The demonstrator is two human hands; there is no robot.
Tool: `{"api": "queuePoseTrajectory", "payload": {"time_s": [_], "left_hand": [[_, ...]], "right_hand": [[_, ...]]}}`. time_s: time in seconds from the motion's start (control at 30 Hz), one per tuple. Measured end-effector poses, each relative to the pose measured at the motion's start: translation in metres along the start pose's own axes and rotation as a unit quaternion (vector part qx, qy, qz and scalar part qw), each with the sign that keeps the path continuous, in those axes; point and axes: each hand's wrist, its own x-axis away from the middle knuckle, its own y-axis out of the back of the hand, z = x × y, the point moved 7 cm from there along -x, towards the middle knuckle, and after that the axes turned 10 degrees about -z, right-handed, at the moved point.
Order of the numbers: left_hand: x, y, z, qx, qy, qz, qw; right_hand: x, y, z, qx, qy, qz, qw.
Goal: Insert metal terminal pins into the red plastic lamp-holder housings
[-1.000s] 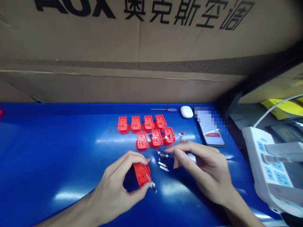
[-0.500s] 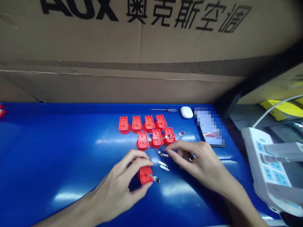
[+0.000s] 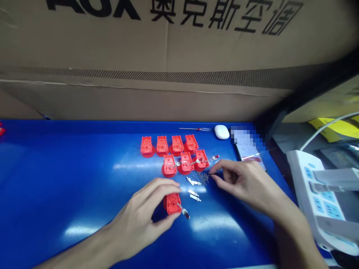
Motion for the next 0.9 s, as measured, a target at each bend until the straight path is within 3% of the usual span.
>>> {"api": "queuePoseTrajectory", "payload": {"time_s": [0.23,0.63,0.9], "left_hand": [[-0.001,0.000,0.001,-0.004,-0.004,-0.009,1.000],[0.000,0.001,0.003,-0.006,0.004,-0.018,1.000],[0.001,0.000,0.005,0.001,0.006,-0.024,1.000]], "right_hand": [[-0.001,-0.003,-0.015,0.011,-0.017,0.037,0.999],[0.000,-0.012,-0.013,-0.015,-0.014,0.092,0.996],[0.006,-0.001,0.000,-0.129,-0.049,0.084,0.987]]}}
